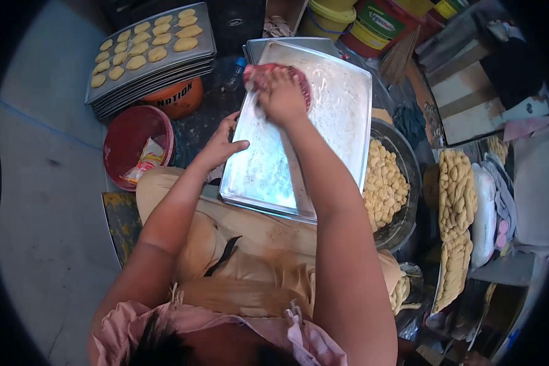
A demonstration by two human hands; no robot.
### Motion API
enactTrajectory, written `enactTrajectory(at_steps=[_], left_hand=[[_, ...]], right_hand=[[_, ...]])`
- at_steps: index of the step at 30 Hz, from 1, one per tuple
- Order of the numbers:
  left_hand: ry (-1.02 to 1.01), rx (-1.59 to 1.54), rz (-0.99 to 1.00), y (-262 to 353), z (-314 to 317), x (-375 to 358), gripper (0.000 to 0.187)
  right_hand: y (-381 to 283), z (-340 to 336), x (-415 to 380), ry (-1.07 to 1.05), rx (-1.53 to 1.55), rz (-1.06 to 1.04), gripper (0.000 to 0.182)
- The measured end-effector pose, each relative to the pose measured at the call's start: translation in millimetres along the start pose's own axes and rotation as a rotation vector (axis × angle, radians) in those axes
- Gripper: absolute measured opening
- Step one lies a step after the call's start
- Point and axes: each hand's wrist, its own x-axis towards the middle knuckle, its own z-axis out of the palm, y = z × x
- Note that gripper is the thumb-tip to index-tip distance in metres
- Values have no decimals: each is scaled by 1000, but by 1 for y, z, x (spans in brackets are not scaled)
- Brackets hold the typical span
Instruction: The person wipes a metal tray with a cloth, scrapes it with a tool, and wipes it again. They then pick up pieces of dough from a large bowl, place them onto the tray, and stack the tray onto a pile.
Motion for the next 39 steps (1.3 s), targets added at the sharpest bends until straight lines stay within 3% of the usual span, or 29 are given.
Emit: enactTrajectory(at_steps=[3, 6, 7, 10, 12, 15, 18, 20, 23, 25, 26, 29, 31, 32, 33, 34, 36, 37, 39], left_hand=[[-67, 20, -44, -7, -2, -4, 93], [-89, -194, 133, -17, 1, -8, 113], [-154, -261, -56, -2, -2, -10, 111], [-201, -457, 74, -23, -3, 2, 93], [-146, -479, 53, -12, 1, -3, 88], [26, -299, 10, 6, 3, -4, 78], [196, -27, 95, -17, 0, 3, 75], [220, 388, 37, 30, 1, -16, 75], [154, 732, 199, 60, 23, -33, 74], [35, 818, 283, 82, 48, -44, 74], [-22, 860, 327, 90, 62, -49, 74], [-164, 1072, 423, 91, 100, -63, 77], [-253, 1100, 330, 86, 99, -64, 79], [-258, 1137, 271, 80, 90, -61, 80], [-154, 1226, 209, 74, 69, -54, 79], [-70, 1323, 17, 89, 48, -50, 78], [169, 1251, -263, 63, 5, -35, 79], [186, 1099, -275, 52, -9, -31, 80], [219, 792, -291, 46, -22, -23, 80]], right_hand=[[-36, -29, -59, -112, 125, -147, 66], [-65, -48, -121, -175, 188, -241, 68], [-75, -56, -138, -203, 209, -259, 68], [-100, -69, -190, -275, 299, -334, 69], [-116, -83, -224, -325, 353, -386, 67], [-121, -99, -272, -347, 559, -393, 63], [-123, -146, -290, -889, 799, 34, 58], [-109, -168, -299, -671, 758, 69, 58], [-75, -183, -295, -351, 662, 260, 58], [-51, -168, -280, 81, 499, 316, 51], [-37, -158, -270, 144, 361, 273, 50], [-15, -120, -259, -20, 119, 237, 65], [-3, -100, -263, -215, 6, 232, 71], [13, -100, -269, -232, -33, 338, 72], [31, -107, -271, -251, -71, 446, 72], [67, -96, -282, -147, -22, 625, 71], [115, -98, -304, -32, 30, 882, 70], [120, -110, -307, -21, 34, 962, 69], [118, -110, -299, 36, 411, 976, 69]])
